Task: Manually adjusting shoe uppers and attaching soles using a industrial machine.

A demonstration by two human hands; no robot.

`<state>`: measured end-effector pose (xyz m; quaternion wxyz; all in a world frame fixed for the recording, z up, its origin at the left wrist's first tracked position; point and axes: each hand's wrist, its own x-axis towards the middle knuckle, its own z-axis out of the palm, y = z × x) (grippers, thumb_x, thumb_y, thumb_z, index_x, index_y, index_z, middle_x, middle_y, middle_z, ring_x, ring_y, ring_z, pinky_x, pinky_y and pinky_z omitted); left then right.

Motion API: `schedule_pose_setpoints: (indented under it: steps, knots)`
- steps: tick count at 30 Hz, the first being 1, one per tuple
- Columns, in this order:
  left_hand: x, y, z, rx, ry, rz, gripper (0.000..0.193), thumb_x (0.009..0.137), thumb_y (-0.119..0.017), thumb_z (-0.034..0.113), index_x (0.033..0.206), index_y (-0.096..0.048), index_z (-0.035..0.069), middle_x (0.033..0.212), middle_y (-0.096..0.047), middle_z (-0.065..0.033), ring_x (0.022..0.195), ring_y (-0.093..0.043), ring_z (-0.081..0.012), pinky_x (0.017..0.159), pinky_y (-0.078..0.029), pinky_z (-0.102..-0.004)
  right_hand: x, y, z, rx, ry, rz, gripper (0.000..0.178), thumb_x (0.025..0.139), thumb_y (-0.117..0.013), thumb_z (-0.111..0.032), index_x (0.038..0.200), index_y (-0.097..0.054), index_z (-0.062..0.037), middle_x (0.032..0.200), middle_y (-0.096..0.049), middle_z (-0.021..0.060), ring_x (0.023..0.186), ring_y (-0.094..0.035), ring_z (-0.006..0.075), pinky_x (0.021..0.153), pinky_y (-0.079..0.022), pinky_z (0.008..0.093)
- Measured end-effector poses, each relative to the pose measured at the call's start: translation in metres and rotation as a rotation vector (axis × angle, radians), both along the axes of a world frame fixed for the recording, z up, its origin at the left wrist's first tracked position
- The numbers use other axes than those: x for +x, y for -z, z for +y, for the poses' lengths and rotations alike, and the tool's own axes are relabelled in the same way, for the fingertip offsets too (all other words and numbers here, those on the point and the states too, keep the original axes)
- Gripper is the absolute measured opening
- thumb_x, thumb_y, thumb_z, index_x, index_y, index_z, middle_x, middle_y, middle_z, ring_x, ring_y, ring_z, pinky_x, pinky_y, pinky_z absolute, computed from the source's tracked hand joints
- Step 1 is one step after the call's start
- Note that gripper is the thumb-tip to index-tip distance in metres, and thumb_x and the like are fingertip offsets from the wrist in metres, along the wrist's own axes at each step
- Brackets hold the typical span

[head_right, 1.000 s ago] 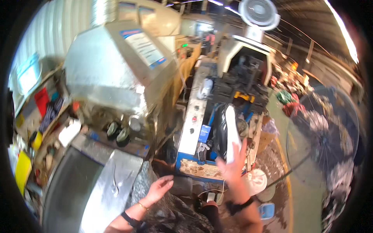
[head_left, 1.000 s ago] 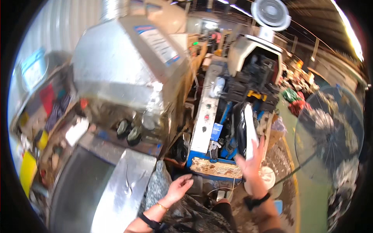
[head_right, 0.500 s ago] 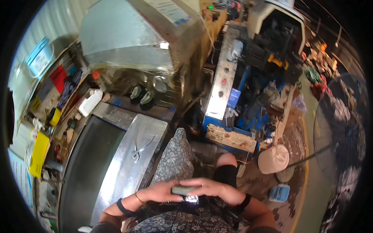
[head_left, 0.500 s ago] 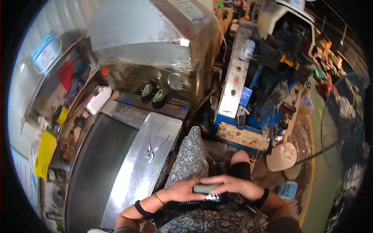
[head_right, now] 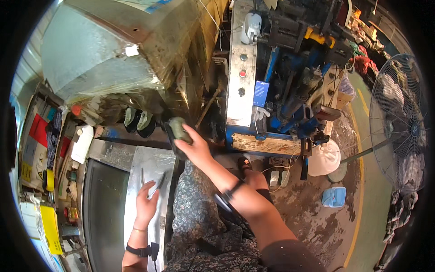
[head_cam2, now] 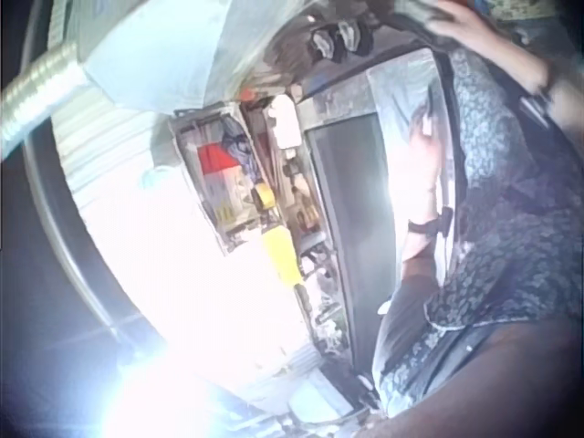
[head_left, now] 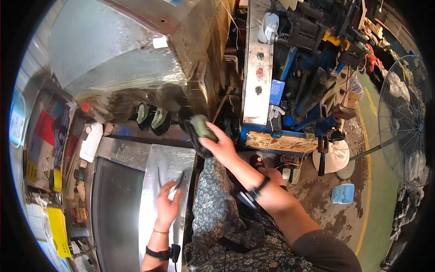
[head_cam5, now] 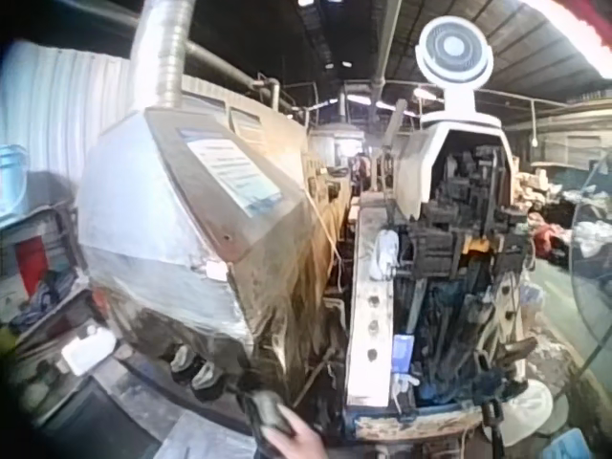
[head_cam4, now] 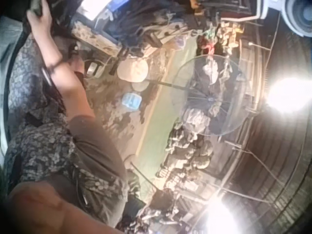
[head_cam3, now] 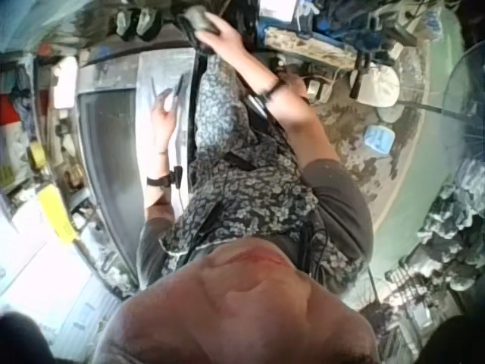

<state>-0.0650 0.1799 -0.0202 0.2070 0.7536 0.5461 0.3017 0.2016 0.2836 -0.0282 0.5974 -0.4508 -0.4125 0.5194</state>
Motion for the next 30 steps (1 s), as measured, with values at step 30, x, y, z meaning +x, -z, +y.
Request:
schedule_pose_setpoints:
  steps: [30]
  knots:
    - [0.044, 0.079, 0.092, -0.216, -0.012, 0.531, 0.080, 0.098, -0.034, 0.056, 0.152, -0.026, -0.001, 0.157, -0.018, -0.0319, 0.146, -0.017, -0.0483, 0.116, -0.015, -0.0621, 0.096, 0.508, -0.121, -1.334, 0.394, -1.282, 0.034, 0.088, -0.061, -0.027, 0.115, -0.059, -0.0072, 0.124, -0.056, 0.0145, 0.126, -0.046, 0.0320, 0.104, -0.037, 0.0480]
